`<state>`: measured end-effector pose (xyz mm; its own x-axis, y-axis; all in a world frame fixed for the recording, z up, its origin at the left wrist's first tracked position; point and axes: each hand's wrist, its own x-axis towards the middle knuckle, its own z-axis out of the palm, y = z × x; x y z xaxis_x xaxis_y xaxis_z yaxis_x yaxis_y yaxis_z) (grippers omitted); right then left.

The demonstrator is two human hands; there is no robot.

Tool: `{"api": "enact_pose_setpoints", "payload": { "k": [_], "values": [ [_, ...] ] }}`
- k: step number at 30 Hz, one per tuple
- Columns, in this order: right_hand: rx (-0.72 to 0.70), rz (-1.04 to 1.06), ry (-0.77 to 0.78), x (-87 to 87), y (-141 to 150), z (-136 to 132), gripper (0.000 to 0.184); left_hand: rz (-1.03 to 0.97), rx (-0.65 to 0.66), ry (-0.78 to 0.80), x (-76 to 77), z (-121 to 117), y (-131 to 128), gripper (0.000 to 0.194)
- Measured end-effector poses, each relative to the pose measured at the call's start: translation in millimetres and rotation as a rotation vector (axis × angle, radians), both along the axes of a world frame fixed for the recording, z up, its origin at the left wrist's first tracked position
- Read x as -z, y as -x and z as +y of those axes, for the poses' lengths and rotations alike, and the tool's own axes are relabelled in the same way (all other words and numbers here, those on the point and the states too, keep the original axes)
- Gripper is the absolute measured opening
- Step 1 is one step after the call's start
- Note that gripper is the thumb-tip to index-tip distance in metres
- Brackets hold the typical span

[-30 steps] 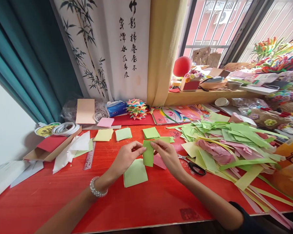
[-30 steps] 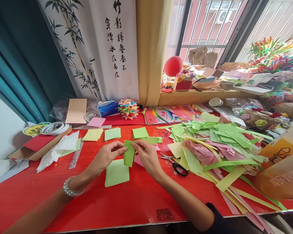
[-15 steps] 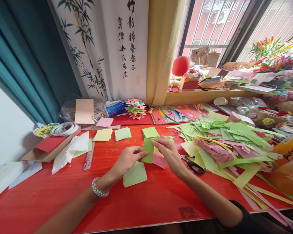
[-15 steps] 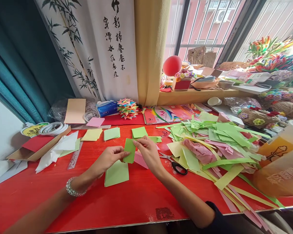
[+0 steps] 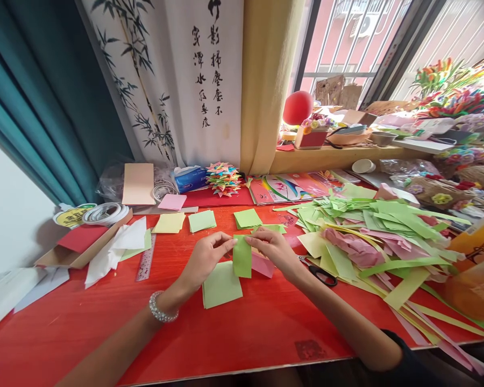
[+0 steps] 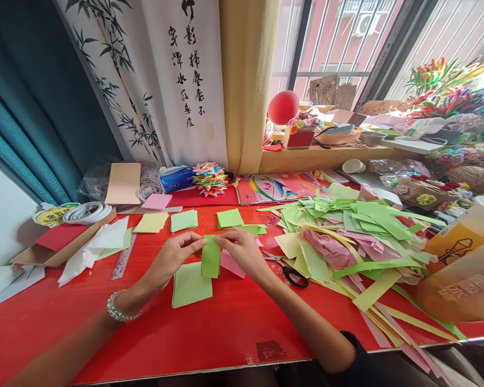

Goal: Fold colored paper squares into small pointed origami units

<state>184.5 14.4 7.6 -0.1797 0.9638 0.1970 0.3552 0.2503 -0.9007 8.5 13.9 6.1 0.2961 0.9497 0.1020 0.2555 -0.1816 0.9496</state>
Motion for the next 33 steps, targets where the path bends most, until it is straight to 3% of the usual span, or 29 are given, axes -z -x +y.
{"api": "enact_pose_setpoints", "payload": {
  "k": [4,9,15,25,33],
  "values": [
    [-0.055,-0.004,-0.001,-2.0,-1.3,-0.9,0.020,0.045,0.008,-0.003,4.5,-1.3,-0.7,0.027],
    [-0.108,0.060,-0.058,4.2,6.2,-6.8,0.021,0.126,0.050,-0.026,3.7,-8.2,-3.1,0.025],
    [-0.013,0.104,-0.129,5.8,7.9,-9.4,0.021,0.105,0.121,0.033,1.3,-13.5,-6.7,0.022],
    [0.033,0.121,-0.157,4.8,6.6,-8.5,0.020,0.077,0.108,0.104,5.5,-8.7,-6.2,0.026],
    [0.071,0.075,-0.147,7.9,4.5,-3.7,0.023,0.187,0.089,0.083,11.2,-2.4,-4.3,0.033]
  ]
}}
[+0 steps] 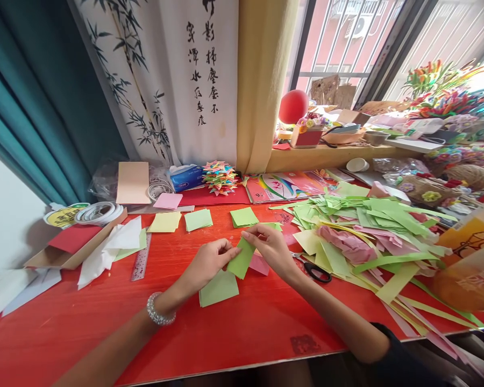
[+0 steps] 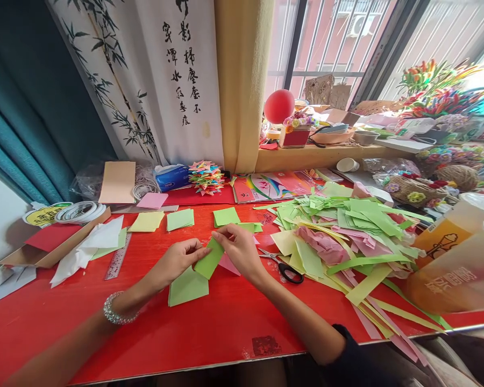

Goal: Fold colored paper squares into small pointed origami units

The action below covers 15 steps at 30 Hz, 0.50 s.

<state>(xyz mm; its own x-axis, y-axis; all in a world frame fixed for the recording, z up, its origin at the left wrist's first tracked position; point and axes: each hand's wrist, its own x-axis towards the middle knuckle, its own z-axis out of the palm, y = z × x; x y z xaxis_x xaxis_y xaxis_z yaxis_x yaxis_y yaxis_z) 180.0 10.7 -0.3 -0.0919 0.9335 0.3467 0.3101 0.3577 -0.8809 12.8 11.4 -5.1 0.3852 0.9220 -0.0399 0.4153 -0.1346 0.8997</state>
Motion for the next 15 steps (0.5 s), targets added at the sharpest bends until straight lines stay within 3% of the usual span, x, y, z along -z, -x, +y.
{"api": "enact_pose_setpoints", "payload": {
  "k": [6,15],
  "values": [
    [0.023,0.014,0.008,2.7,-4.5,5.0,0.024,-0.094,0.087,0.014,-2.6,-0.6,-1.8,0.027],
    [0.023,0.045,0.010,4.2,-7.7,9.9,0.024,-0.110,0.057,0.103,-0.5,6.9,1.7,0.029]
  ]
}}
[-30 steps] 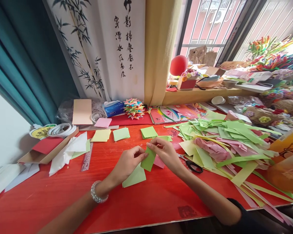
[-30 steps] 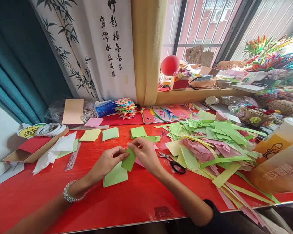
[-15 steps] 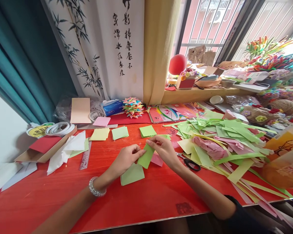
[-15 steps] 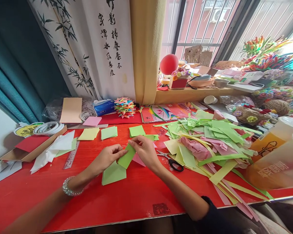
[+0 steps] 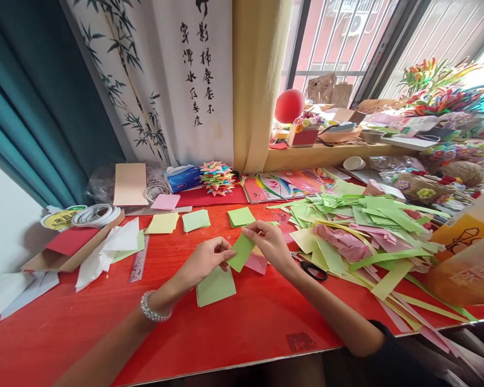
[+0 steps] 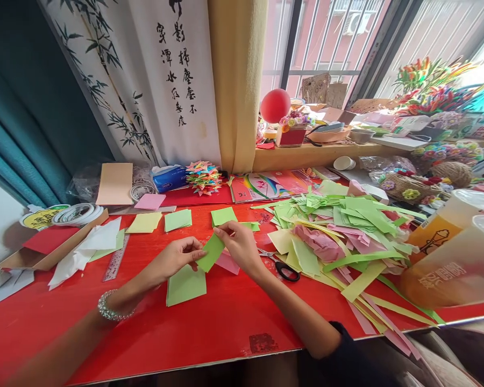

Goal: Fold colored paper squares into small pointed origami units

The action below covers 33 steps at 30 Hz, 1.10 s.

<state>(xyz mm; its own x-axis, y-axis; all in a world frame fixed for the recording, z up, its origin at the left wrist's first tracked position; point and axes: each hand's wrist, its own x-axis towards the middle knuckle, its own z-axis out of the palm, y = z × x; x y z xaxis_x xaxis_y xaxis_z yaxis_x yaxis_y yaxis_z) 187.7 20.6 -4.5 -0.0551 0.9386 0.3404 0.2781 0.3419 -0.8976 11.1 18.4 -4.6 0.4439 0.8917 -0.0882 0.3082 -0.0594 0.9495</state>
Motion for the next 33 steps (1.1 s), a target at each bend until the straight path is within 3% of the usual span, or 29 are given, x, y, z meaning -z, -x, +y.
{"api": "enact_pose_setpoints", "payload": {
  "k": [8,20,29,33],
  "values": [
    [0.020,-0.027,0.033,-0.4,0.1,1.3,0.028,-0.100,0.011,0.031,-10.5,-6.0,1.0,0.024],
    [0.116,-0.122,-0.030,0.8,3.0,-2.7,0.024,0.065,-0.079,-0.092,-8.1,-3.5,1.8,0.027],
    [0.123,-0.140,-0.047,-5.8,-2.5,-1.2,0.024,-0.114,0.070,0.069,-21.5,-7.7,3.4,0.026],
    [0.156,-0.138,-0.091,-9.7,-20.7,6.7,0.024,-0.147,0.052,0.158,-19.7,-4.9,8.8,0.026]
  ]
}}
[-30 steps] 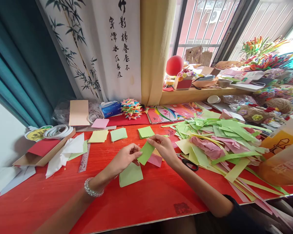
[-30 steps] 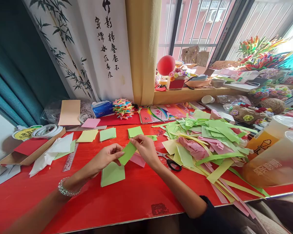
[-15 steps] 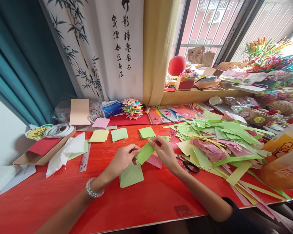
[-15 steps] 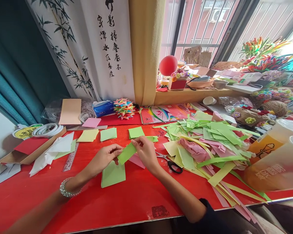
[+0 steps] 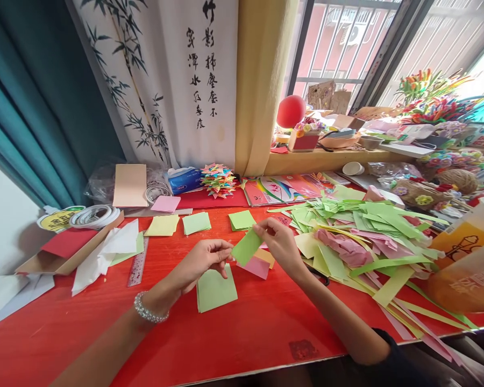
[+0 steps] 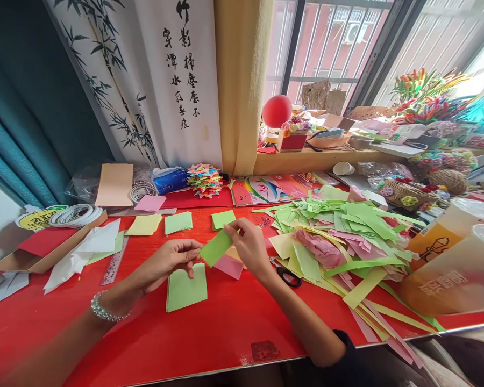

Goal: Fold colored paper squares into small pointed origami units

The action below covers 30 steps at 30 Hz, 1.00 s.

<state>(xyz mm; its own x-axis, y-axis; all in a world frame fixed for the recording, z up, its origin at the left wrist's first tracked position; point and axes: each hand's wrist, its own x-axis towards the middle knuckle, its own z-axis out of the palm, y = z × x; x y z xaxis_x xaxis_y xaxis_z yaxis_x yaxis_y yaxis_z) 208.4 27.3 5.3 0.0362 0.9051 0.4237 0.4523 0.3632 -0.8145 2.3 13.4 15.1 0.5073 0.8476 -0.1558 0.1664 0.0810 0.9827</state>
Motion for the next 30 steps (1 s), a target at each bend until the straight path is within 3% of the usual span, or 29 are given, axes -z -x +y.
{"api": "enact_pose_setpoints", "payload": {
  "k": [2,4,7,10,13,17,21,23,24,27,30],
  "values": [
    [0.176,0.065,-0.095,-3.5,-18.9,7.0,0.027,0.106,-0.023,-0.034,0.9,3.5,4.2,0.026],
    [0.342,0.146,-0.186,-5.0,-37.7,15.0,0.029,0.280,-0.048,-0.172,-0.1,7.1,9.4,0.026],
    [0.315,0.037,-0.090,-0.3,-53.4,25.9,0.037,0.500,0.045,-0.385,-3.5,9.9,18.5,0.027],
    [0.267,-0.152,0.043,9.2,-54.2,32.8,0.042,0.676,0.246,-0.398,-4.0,7.7,25.1,0.039],
    [0.293,-0.246,0.097,15.5,-53.1,34.6,0.037,0.814,0.345,-0.402,-0.4,4.2,25.4,0.040],
    [0.362,-0.360,0.151,13.4,-55.8,31.6,0.032,0.833,0.414,-0.422,1.5,4.3,22.1,0.026],
    [0.498,-0.457,0.063,2.7,-50.4,25.4,0.035,0.787,0.345,-0.378,-4.0,10.4,25.7,0.013],
    [0.421,-0.391,-0.026,-3.0,-40.7,19.9,0.032,0.694,0.280,-0.321,-7.8,13.9,28.0,0.015],
    [0.316,-0.314,-0.042,-5.3,-34.0,16.0,0.030,0.621,0.242,-0.283,-9.7,15.2,28.3,0.019],
    [-0.112,-0.027,0.139,-7.9,-8.9,0.1,0.036,0.346,0.128,-0.201,-14.8,15.1,24.4,0.032],
    [-0.402,0.026,0.308,-5.0,14.5,-16.9,0.032,0.167,0.064,-0.188,-17.1,10.6,16.7,0.035]
  ]
}}
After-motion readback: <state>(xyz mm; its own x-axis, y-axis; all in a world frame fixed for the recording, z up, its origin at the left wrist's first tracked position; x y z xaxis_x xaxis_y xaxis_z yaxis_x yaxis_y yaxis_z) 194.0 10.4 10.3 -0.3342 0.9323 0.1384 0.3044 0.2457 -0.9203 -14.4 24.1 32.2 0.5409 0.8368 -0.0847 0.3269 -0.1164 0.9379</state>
